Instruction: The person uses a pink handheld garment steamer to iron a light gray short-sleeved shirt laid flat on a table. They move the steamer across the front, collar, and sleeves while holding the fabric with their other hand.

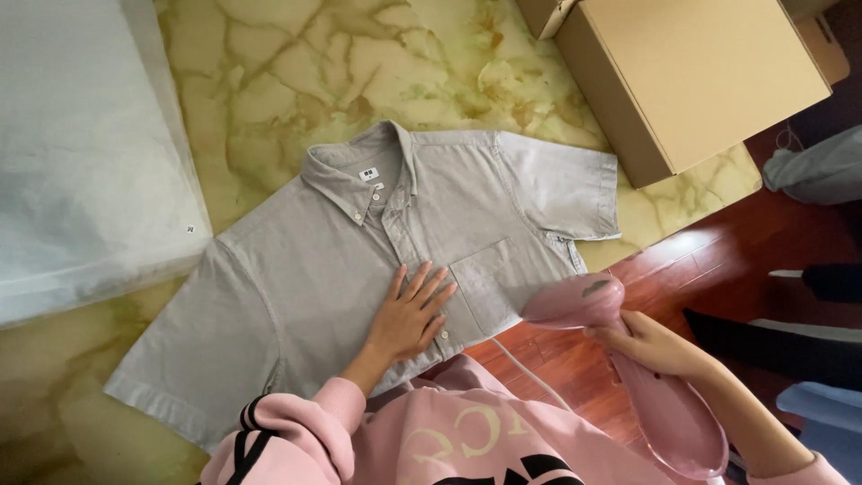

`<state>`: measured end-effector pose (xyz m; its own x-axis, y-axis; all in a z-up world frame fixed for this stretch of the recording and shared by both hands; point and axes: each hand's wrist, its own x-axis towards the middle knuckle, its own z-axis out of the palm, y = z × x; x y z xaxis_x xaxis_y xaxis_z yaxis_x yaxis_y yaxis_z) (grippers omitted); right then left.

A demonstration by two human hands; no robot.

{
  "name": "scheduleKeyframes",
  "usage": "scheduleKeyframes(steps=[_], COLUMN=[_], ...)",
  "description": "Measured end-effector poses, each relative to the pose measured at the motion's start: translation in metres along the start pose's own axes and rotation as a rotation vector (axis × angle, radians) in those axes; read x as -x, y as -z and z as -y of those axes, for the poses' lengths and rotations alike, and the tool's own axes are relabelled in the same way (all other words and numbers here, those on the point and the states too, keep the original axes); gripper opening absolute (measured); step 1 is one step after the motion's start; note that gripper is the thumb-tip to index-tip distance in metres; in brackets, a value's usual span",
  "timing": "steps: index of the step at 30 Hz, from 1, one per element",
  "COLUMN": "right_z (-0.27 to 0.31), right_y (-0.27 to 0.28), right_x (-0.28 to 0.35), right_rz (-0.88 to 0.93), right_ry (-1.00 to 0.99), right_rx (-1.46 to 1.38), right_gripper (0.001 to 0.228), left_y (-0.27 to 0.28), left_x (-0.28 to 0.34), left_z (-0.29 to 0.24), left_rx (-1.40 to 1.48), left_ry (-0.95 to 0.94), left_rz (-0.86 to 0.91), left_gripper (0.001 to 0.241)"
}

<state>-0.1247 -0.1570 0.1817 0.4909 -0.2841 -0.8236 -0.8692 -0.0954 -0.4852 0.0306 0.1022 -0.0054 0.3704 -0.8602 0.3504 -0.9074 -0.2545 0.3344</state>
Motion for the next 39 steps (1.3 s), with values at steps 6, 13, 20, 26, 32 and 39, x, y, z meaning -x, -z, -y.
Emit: scheduleKeyframes(steps=[6,13,20,26,32,39], right_z=[0.028,0.042,0.000,0.021,0.049,0.038], right_y=[-0.019,-0.040,-0.022,-0.033,-0.062,-0.063], right_x=[-0.017,-0.020,-0.011,-0.001,-0.015,-0.020], right_rz=[0.028,0.033,0.099,0.085,0.124,0.210], right_ry=[0.178,0.225,0.155,0.157,0.298,0.299], right_rx=[0.041,-0.040,0.035,0.131,0.110,0.135], right_gripper=[0.025,0.026,0.027,0.025,0.024,0.023], left_y=[-0.002,-0.002,-0.001,0.004,0.000,-0.004], left_x=[0.003,0.003,0.002,0.000,0.007,0.007], left_z=[0.000,0.000,-0.001,-0.003,-0.002,-0.004], left_rx=[-0.007,-0.040,-0.005,-0.025,-0.147,-0.177], left_ry=[0.029,0.034,0.038,0.077,0.292,0.364], left_rz=[0.068,0.024,-0.015,-0.033,-0.051,0.001], left_gripper=[0.050,0.050,0.045,0.046,0.058,0.061])
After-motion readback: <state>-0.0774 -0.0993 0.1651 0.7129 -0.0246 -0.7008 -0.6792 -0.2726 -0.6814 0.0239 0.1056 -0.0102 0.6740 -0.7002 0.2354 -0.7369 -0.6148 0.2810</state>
